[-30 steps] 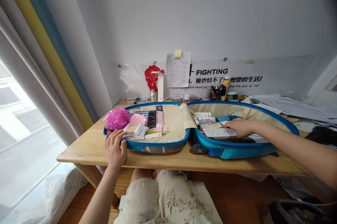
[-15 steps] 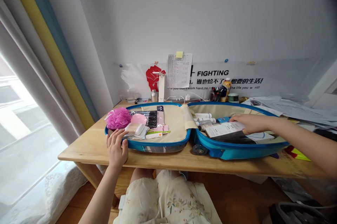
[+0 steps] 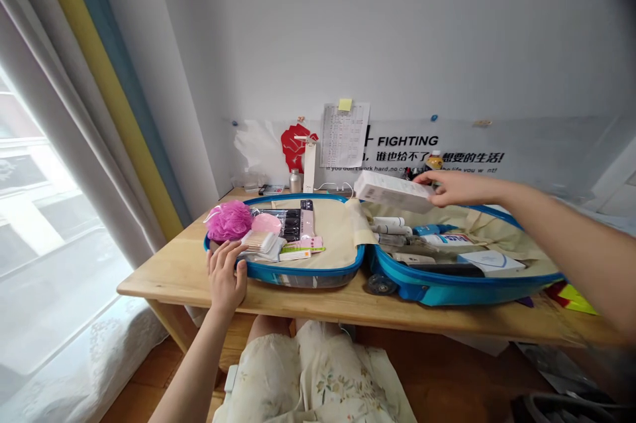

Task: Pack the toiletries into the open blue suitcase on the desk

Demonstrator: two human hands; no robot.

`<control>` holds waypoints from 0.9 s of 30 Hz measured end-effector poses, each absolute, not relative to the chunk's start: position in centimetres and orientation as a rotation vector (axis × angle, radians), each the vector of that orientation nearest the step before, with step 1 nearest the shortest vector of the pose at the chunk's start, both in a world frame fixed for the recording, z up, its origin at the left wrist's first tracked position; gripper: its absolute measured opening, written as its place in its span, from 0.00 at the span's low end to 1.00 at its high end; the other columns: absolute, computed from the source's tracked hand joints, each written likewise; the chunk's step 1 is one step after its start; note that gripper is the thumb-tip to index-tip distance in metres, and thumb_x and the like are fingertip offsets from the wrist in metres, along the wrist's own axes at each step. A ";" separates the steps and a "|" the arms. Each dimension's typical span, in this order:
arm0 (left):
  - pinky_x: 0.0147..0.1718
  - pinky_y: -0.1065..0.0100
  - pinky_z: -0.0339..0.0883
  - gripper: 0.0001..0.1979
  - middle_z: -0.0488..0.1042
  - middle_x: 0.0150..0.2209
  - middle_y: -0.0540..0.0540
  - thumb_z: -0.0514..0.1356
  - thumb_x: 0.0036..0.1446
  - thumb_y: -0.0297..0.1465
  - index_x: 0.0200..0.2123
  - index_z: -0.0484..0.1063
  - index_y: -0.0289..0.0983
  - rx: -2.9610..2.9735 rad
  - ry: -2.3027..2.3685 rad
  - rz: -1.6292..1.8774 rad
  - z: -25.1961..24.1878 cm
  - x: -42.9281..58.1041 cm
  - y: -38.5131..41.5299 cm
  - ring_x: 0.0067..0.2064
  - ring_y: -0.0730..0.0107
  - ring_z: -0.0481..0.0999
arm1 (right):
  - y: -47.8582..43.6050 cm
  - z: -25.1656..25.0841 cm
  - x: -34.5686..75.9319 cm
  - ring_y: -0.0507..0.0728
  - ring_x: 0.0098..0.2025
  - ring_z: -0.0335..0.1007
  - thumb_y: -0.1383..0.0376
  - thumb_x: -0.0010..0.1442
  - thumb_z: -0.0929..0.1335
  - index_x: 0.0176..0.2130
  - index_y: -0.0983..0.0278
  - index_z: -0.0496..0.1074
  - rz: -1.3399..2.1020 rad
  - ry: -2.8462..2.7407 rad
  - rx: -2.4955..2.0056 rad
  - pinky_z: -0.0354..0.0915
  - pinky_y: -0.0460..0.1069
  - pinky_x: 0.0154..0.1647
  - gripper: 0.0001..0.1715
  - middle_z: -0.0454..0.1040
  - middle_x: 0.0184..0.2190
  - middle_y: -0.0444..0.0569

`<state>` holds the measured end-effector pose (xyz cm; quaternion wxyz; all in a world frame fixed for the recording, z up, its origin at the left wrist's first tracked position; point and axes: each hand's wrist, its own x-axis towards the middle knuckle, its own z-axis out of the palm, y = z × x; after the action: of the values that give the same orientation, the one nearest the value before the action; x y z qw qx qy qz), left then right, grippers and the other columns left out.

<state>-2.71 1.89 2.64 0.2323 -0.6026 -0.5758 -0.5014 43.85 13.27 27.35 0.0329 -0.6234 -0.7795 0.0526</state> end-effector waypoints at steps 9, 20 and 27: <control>0.65 0.52 0.46 0.23 0.76 0.51 0.39 0.43 0.69 0.42 0.47 0.75 0.39 -1.652 -1.603 -1.355 2.7 -2.7 1.8 0.58 0.55 0.69 | 18.5 23.9 25.8 0.60 0.55 0.69 0.66 0.50 0.71 0.58 0.64 0.67 -0.035 -2.625 -1.426 0.64 0.49 0.53 0.35 0.69 0.58 0.56; 0.64 0.51 0.47 0.23 0.76 0.51 0.39 0.43 0.70 0.41 0.47 0.75 0.39 -1.666 -1.592 -1.327 2.7 -2.6 1.7 0.59 0.55 0.69 | 21.1 18.8 14.4 0.59 0.54 0.68 0.55 0.64 0.68 0.58 0.64 0.66 -0.138 -2.700 -1.340 0.68 0.60 0.54 0.27 0.67 0.58 0.54; 0.64 0.51 0.48 0.23 0.76 0.51 0.39 0.43 0.69 0.41 0.46 0.76 0.38 -1.672 -1.596 -1.359 2.9 -2.6 1.6 0.59 0.55 0.68 | 20.8 18.3 14.8 0.60 0.57 0.68 0.57 0.62 0.69 0.61 0.63 0.64 -0.009 -2.757 -1.260 0.66 0.58 0.58 0.31 0.65 0.62 0.57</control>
<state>-2.55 1.65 2.87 0.2283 -0.6070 -0.5794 -0.4936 14.82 20.83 18.31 0.0553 -0.4150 -0.9081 -0.0031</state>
